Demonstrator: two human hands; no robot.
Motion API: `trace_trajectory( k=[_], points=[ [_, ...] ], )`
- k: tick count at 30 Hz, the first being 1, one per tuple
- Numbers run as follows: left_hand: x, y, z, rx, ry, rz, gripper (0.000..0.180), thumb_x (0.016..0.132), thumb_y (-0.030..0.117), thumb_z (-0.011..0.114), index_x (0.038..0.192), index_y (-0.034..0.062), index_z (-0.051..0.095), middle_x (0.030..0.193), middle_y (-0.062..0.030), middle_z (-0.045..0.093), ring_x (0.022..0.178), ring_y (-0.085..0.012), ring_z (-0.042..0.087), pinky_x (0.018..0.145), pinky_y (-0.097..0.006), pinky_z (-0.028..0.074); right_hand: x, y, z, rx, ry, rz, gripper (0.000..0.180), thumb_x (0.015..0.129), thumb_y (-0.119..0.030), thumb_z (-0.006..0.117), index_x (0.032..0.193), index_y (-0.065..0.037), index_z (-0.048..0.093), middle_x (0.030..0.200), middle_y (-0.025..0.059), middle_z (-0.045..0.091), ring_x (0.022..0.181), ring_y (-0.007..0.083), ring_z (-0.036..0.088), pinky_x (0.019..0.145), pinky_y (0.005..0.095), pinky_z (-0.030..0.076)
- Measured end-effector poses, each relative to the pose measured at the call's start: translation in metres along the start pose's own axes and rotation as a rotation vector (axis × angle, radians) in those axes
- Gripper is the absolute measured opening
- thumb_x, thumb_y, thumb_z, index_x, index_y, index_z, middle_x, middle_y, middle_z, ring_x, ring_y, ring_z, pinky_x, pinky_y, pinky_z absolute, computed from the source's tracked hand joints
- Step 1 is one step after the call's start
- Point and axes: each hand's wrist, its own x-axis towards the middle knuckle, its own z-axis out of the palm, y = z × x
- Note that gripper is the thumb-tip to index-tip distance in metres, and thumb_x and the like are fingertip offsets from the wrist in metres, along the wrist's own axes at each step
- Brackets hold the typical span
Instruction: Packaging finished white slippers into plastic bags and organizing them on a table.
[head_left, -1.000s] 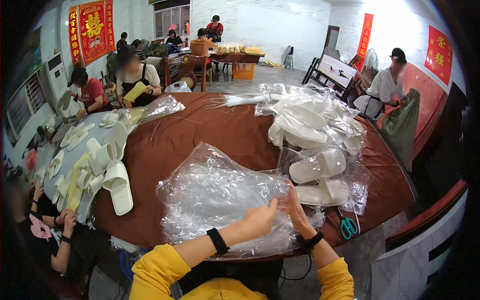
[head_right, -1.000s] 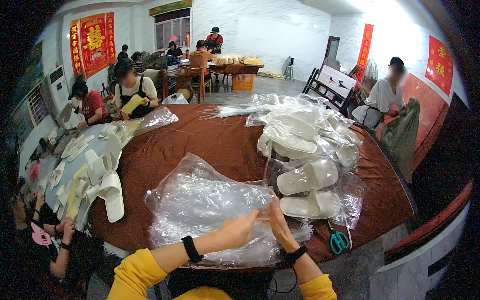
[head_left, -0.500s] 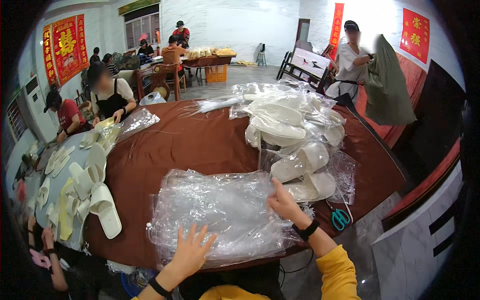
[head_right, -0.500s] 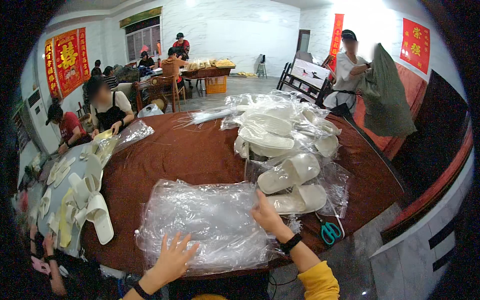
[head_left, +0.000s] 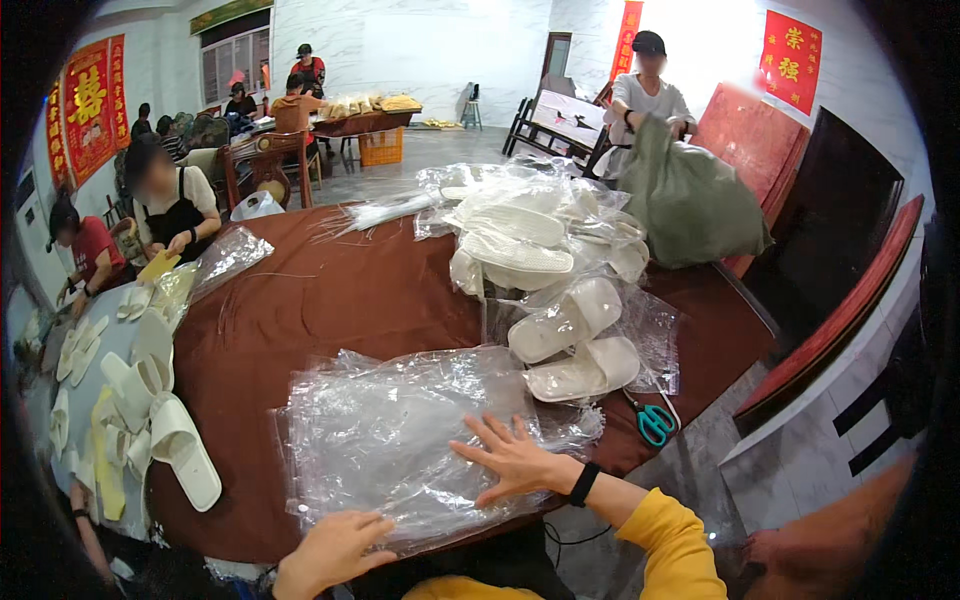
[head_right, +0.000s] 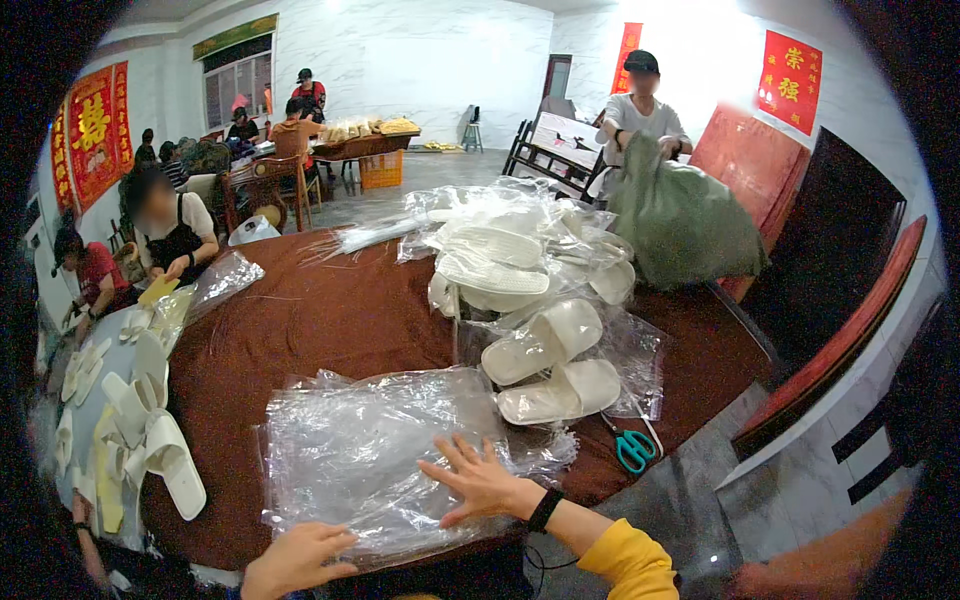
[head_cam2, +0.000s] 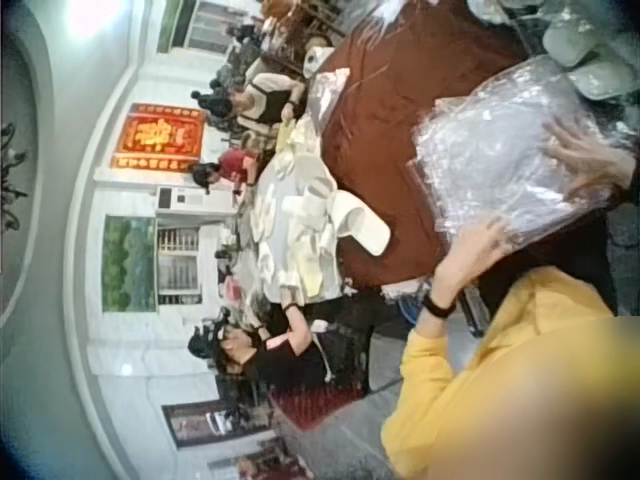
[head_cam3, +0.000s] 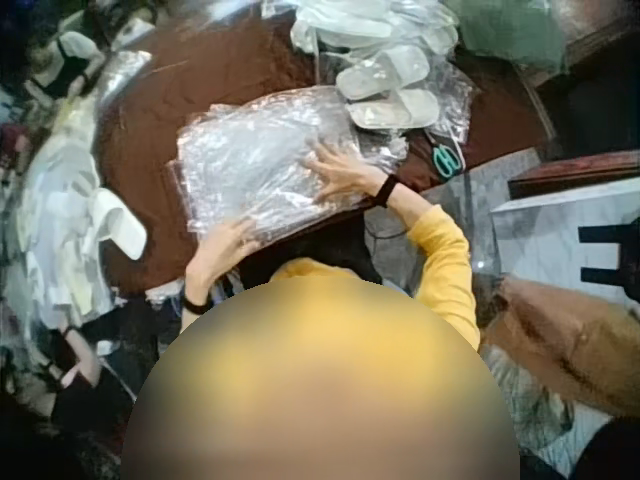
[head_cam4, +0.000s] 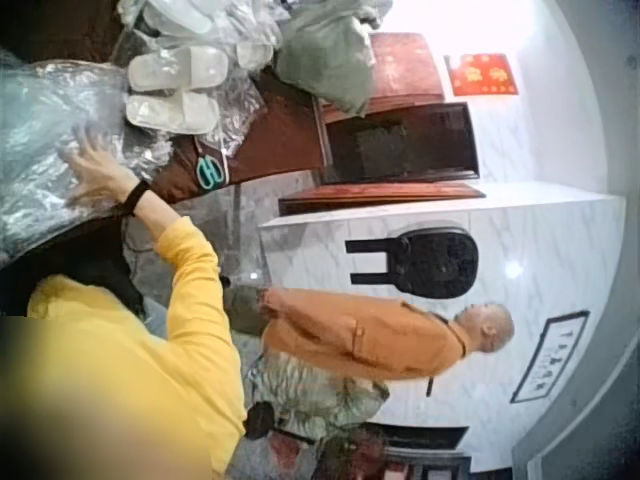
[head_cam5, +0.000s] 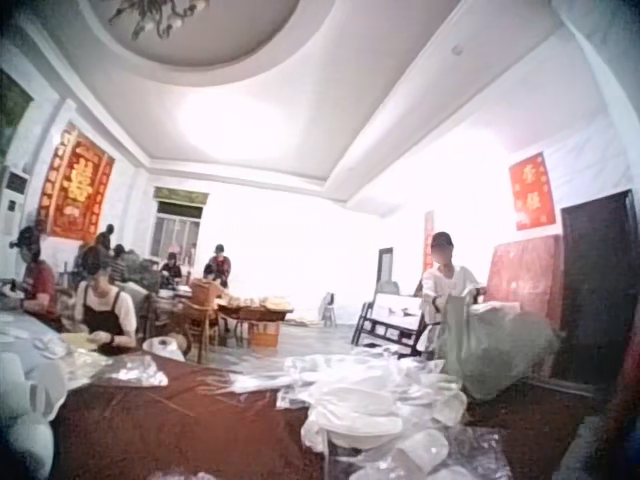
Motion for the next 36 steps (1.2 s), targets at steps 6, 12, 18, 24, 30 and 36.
trace_trajectory(
  k=[6, 12, 18, 24, 30, 36],
  points=[
    [0.065, -0.020, -0.019, 0.084, 0.275, 0.152, 0.064, 0.087, 0.043, 0.064, 0.140, 0.0108, 0.046, 0.146, -0.0272, 0.033, 0.135, -0.0480, 0.031, 0.109, -0.057, 0.028, 0.003, 0.003, 0.001, -0.043, -0.019, -0.040, 0.102, 0.076, -0.072, 0.061, 0.154, -0.023, 0.018, 0.157, 0.0258, 0.008, 0.142, 0.0525, 0.012, 0.101, 0.0763, 0.018],
    [0.084, -0.082, 0.042, 0.016, 0.001, 0.046, 0.094, 0.078, 0.080, 0.047, 0.152, 0.0256, 0.028, 0.155, -0.0303, 0.011, 0.141, -0.0557, 0.002, 0.105, -0.075, 0.000, 0.011, 0.038, -0.061, 0.098, -0.004, -0.066, 0.067, 0.087, -0.055, 0.059, 0.141, -0.018, 0.042, 0.141, 0.0217, 0.042, 0.125, 0.0425, 0.044, 0.096, 0.0577, 0.040],
    [0.079, -0.087, 0.049, -0.046, 0.049, 0.038, 0.091, 0.079, 0.080, 0.048, 0.151, 0.0290, 0.028, 0.155, -0.0297, 0.013, 0.142, -0.0539, 0.002, 0.104, -0.074, -0.005, 0.095, 0.106, -0.193, 0.120, 0.569, 0.081, 0.026, 0.089, -0.024, 0.062, 0.109, -0.008, 0.065, 0.103, 0.0149, 0.066, 0.099, 0.0337, 0.063, 0.083, 0.0418, 0.052],
    [0.078, -0.075, 0.045, -0.051, 0.023, -0.027, 0.090, 0.076, 0.067, 0.060, 0.151, 0.0282, 0.029, 0.158, -0.0231, 0.007, 0.144, -0.0499, 0.000, 0.105, -0.074, 0.000, 0.223, 0.142, -0.196, -0.412, 0.356, 0.512, 0.066, 0.088, -0.044, 0.062, 0.145, -0.022, 0.037, 0.152, 0.0219, 0.028, 0.140, 0.0458, 0.025, 0.102, 0.0696, 0.031],
    [0.080, -0.065, 0.034, -0.051, -0.104, -0.086, 0.092, 0.073, 0.053, 0.073, 0.151, 0.0259, 0.031, 0.159, -0.0230, 0.002, 0.145, -0.0475, -0.001, 0.108, -0.072, 0.005, 0.307, 0.214, -0.135, -0.655, 0.132, 0.915, 0.050, 0.095, -0.032, 0.051, 0.137, -0.005, 0.051, 0.141, 0.0247, 0.045, 0.126, 0.0480, 0.044, 0.086, 0.0660, 0.043],
    [0.075, -0.067, 0.033, -0.087, -0.022, -0.066, 0.093, 0.072, 0.055, 0.073, 0.151, 0.0267, 0.032, 0.159, -0.0232, 0.006, 0.145, -0.0480, 0.004, 0.108, -0.072, 0.004, 0.291, 0.179, -0.171, -0.954, 0.287, 0.459, 0.025, 0.088, -0.017, 0.055, 0.108, -0.009, 0.068, 0.113, 0.0090, 0.063, 0.100, 0.0318, 0.059, 0.071, 0.0537, 0.049]
  ],
)
